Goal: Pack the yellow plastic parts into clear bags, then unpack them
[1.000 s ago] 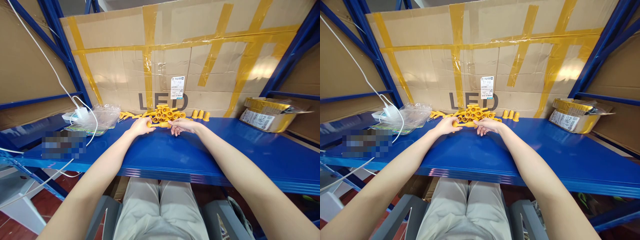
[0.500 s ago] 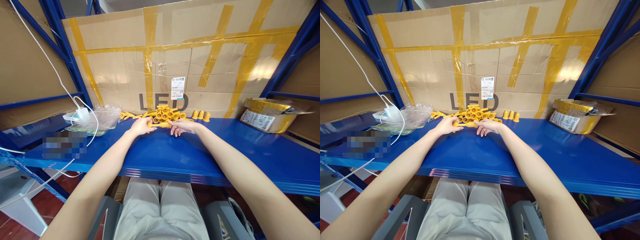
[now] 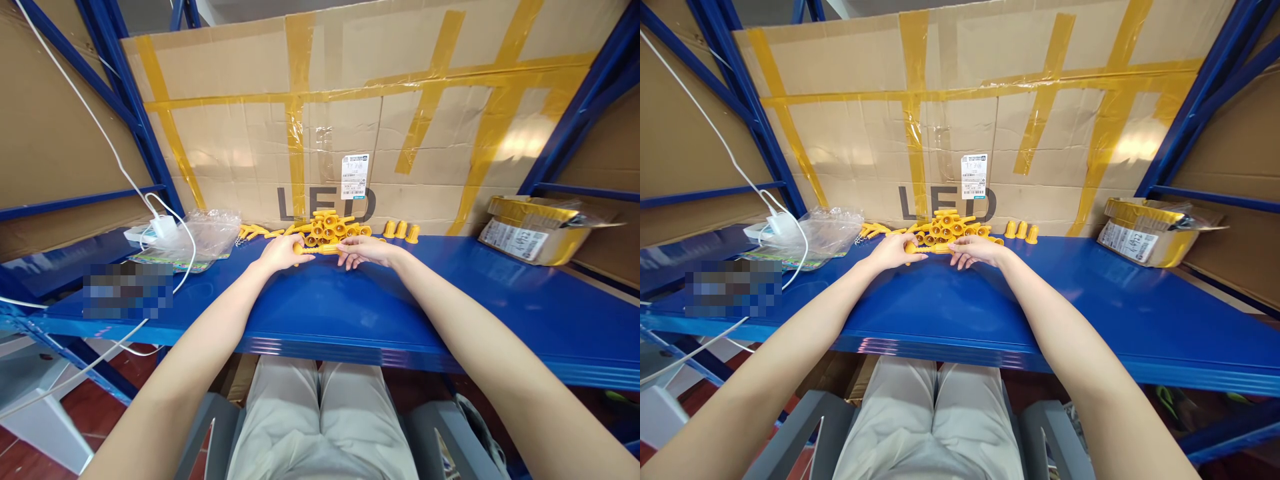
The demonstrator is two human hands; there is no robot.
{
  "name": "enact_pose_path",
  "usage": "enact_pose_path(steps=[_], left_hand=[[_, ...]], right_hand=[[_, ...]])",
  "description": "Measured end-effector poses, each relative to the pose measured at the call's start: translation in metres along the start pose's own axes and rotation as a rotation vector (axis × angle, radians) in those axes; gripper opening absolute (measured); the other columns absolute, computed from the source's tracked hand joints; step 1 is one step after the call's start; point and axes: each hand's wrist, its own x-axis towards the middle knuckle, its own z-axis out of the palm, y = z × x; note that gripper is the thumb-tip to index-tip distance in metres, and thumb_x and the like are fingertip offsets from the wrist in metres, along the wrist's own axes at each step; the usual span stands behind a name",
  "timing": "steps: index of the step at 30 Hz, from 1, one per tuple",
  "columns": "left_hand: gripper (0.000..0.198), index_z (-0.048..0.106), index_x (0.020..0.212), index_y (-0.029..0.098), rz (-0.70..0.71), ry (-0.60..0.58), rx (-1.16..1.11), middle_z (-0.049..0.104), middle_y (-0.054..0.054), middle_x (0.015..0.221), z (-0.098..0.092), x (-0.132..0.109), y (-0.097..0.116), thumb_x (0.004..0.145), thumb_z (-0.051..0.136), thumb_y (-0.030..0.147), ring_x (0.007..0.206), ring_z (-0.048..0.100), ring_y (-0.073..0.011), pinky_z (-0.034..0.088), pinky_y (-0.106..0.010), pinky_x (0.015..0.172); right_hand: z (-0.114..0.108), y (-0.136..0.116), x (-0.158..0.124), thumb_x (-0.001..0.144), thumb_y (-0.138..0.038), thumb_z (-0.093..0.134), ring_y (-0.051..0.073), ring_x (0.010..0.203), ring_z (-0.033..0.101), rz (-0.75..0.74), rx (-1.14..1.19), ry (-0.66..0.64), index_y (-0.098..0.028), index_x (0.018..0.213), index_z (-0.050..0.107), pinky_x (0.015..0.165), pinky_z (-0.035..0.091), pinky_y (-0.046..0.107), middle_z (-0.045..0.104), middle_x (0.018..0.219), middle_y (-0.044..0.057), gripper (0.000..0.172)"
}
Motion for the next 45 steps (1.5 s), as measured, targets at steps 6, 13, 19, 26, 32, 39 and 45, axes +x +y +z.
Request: enact_pose_path(steps=[6,13,19,26,32,39,45], left_hand=[[0.046,0.064,0.090,0.022,0.005,0.000,0.017,0.066,-0.003,0.078,-0.001,0.000,0.001,0.068,0.064,0.062,0.076,0.060,-0.0223,0.042,-0.028,0.067],[0.043,0.063,0.089,0.022,-0.004,-0.022,0.022,0.066,-0.003,0.081,0.000,0.000,0.001,0.068,0.065,0.060,0.077,0.061,-0.0233,0.041,-0.028,0.065],[0.035,0.062,0.088,0.023,-0.023,-0.052,0.037,0.065,-0.002,0.080,0.000,0.001,0.002,0.069,0.068,0.051,0.078,0.062,-0.0230,0.040,-0.027,0.063],[0.050,0.056,0.116,0.024,-0.007,-0.007,-0.062,0.063,0.000,0.081,0.000,-0.001,-0.002,0.073,0.065,0.049,0.078,0.062,-0.0208,0.043,-0.028,0.069],[0.066,0.034,0.139,0.020,0.005,0.105,-0.175,0.062,-0.002,0.090,0.000,0.000,-0.007,0.081,0.056,0.042,0.081,0.062,-0.0194,0.045,-0.029,0.072],[0.049,0.051,0.126,0.019,0.024,0.007,-0.161,0.065,-0.002,0.082,0.005,0.002,-0.007,0.081,0.053,0.040,0.075,0.062,-0.0194,0.047,-0.030,0.073],[0.045,0.056,0.121,0.017,0.039,-0.021,-0.179,0.066,-0.003,0.081,0.006,0.001,-0.006,0.081,0.053,0.036,0.074,0.063,-0.0208,0.047,-0.032,0.072]], right_hand=[[0.000,-0.001,-0.001,0.091,-0.033,0.056,0.010,0.058,0.064,0.015,-0.023,0.017,-0.014,0.085,0.056,0.051,0.049,0.017,0.071,0.076,0.007,0.020],[0.001,0.000,0.000,0.088,-0.032,0.060,0.011,0.062,0.066,0.037,0.015,0.035,-0.014,0.092,0.058,0.054,0.051,0.019,0.071,0.085,0.008,0.018],[0.002,0.003,0.003,0.090,-0.024,0.056,0.011,0.064,0.065,0.036,0.089,0.045,-0.014,0.089,0.058,0.058,0.054,0.020,0.069,0.084,0.007,0.011],[-0.001,0.005,0.006,0.087,-0.019,0.058,0.011,0.066,0.064,-0.027,0.230,0.120,-0.017,0.087,0.053,0.064,0.054,0.023,0.066,0.081,0.004,0.006],[-0.018,0.003,0.008,0.080,-0.034,0.067,0.017,0.086,0.066,-0.327,0.246,0.433,-0.025,0.098,0.045,0.080,0.053,0.032,0.064,0.093,0.003,0.030],[-0.036,-0.011,0.028,0.083,-0.041,0.056,0.020,0.103,0.059,-0.501,-0.201,0.859,-0.023,0.121,0.038,0.087,0.049,0.033,0.053,0.126,0.011,0.045],[-0.030,-0.013,0.057,0.082,-0.018,0.053,0.023,0.109,0.055,-0.467,-0.519,0.866,-0.017,0.114,0.047,0.095,0.044,0.038,0.056,0.122,0.014,0.032]])
